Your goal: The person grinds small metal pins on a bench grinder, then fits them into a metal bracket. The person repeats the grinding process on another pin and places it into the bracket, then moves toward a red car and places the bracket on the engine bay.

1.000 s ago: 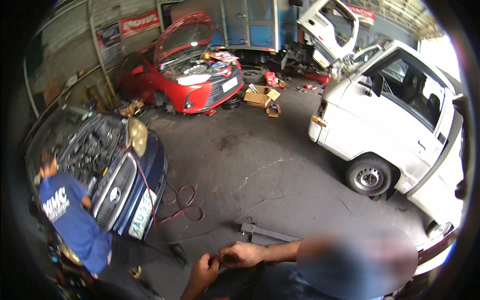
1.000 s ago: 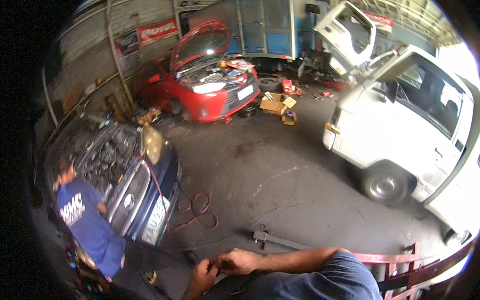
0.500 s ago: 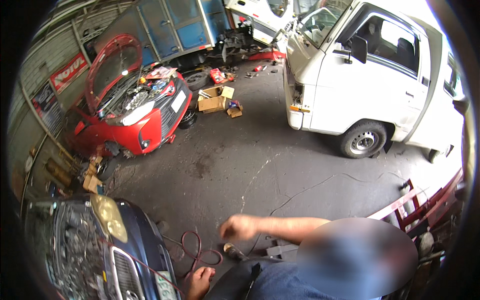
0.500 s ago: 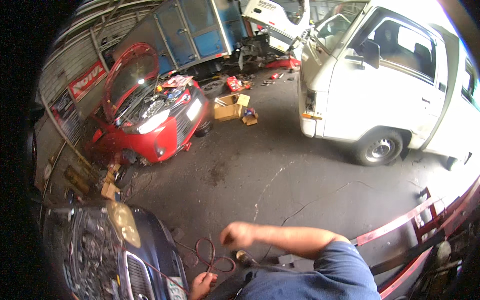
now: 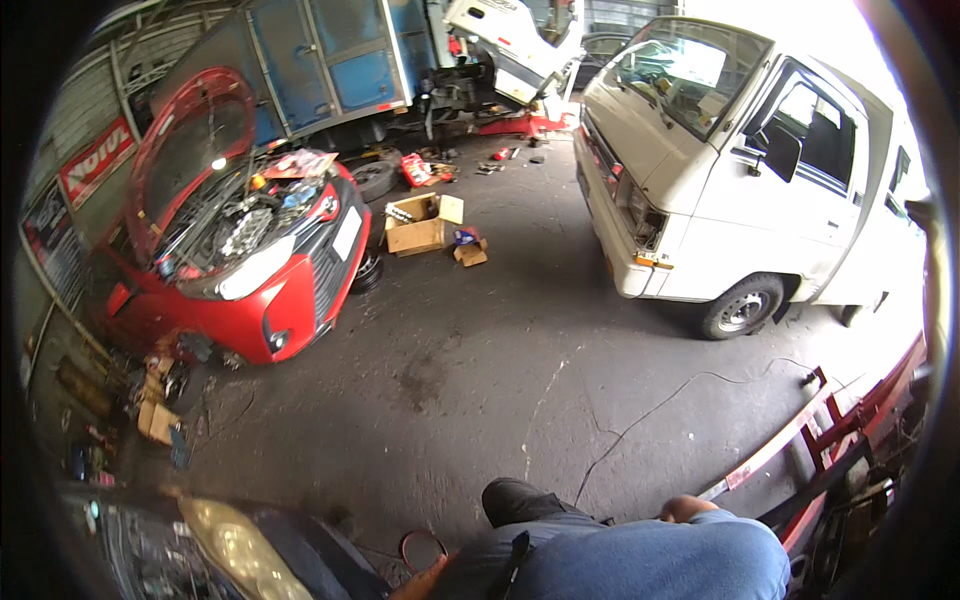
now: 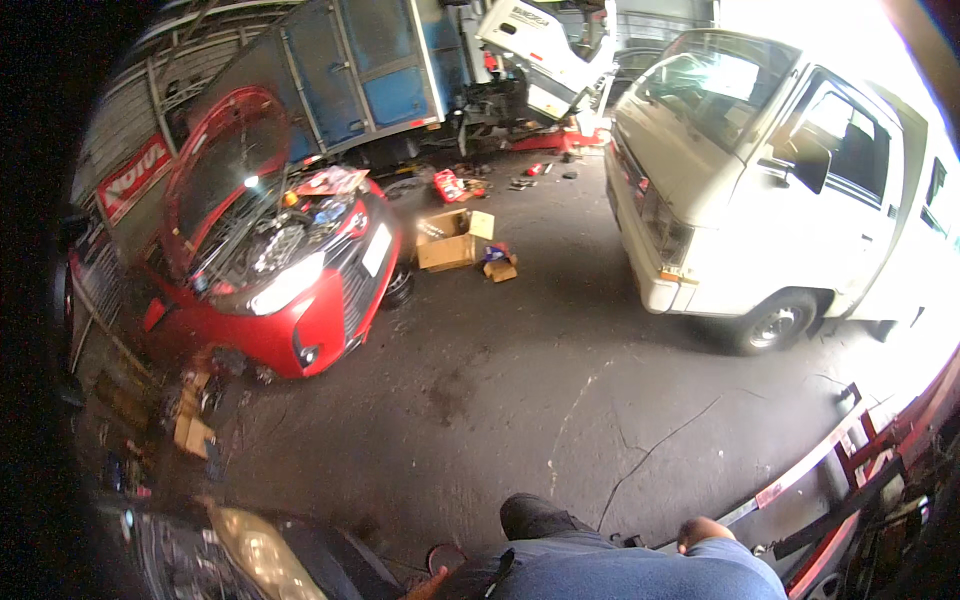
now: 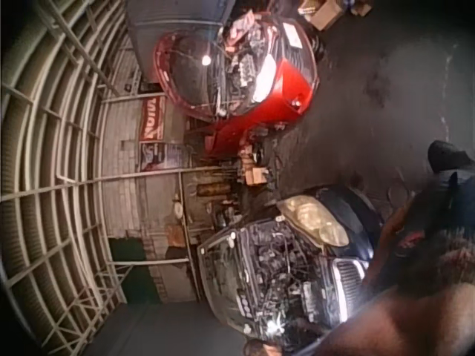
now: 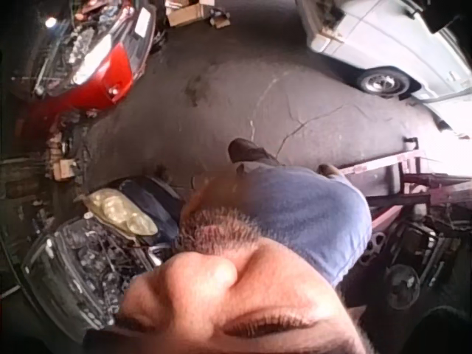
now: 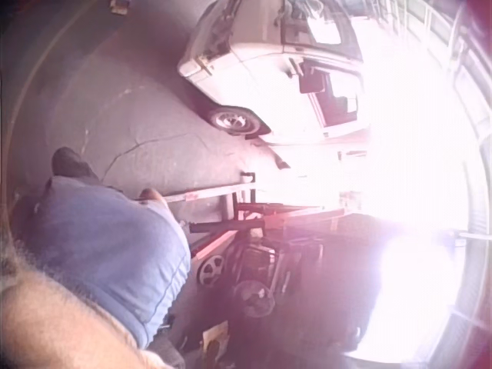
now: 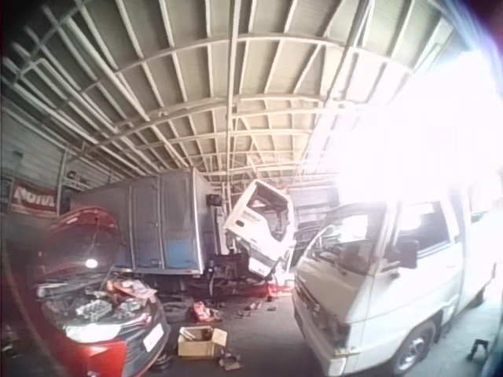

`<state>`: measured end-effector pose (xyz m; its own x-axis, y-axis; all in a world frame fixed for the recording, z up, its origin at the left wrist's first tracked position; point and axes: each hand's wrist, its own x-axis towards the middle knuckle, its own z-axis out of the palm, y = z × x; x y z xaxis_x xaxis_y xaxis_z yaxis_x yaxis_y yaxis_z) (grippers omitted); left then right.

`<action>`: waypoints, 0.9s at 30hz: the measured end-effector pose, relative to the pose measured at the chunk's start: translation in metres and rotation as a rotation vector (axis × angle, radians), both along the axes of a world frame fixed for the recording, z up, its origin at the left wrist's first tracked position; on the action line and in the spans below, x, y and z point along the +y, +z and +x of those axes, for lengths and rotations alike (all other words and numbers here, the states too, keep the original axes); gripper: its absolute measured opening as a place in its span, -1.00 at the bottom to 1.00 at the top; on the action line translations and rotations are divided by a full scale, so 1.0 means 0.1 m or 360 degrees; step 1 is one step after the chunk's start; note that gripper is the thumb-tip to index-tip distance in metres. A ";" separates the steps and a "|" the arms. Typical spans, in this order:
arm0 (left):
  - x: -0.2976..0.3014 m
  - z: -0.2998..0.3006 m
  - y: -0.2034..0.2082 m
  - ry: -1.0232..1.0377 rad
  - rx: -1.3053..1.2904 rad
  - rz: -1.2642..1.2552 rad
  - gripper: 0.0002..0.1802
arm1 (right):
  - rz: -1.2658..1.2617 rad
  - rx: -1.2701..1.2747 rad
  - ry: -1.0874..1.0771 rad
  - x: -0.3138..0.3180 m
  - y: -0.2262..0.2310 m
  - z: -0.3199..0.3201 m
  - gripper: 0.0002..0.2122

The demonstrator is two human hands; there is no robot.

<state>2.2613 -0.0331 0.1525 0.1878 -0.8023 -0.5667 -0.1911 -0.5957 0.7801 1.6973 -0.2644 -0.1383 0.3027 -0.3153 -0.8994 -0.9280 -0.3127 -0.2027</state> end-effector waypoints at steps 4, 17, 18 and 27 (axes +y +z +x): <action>-0.85 0.86 0.02 -0.0137 -0.0028 -0.0013 -0.46 | 0.0536 0.0239 -0.0586 -1.07 -0.47 1.86 -0.89; -3.66 3.71 0.01 -0.0385 -0.0125 0.0092 -0.35 | -0.0264 -0.0493 0.0707 -4.91 0.73 7.23 -0.77; -3.85 3.96 0.00 -0.0407 -0.0137 0.0105 -0.35 | -0.0419 -0.0710 0.0668 -5.16 0.78 7.46 -0.75; -5.31 6.62 -0.75 -0.1301 -0.0650 0.0567 -0.27 | -0.0569 -0.0203 0.1106 -6.70 0.05 8.33 -0.90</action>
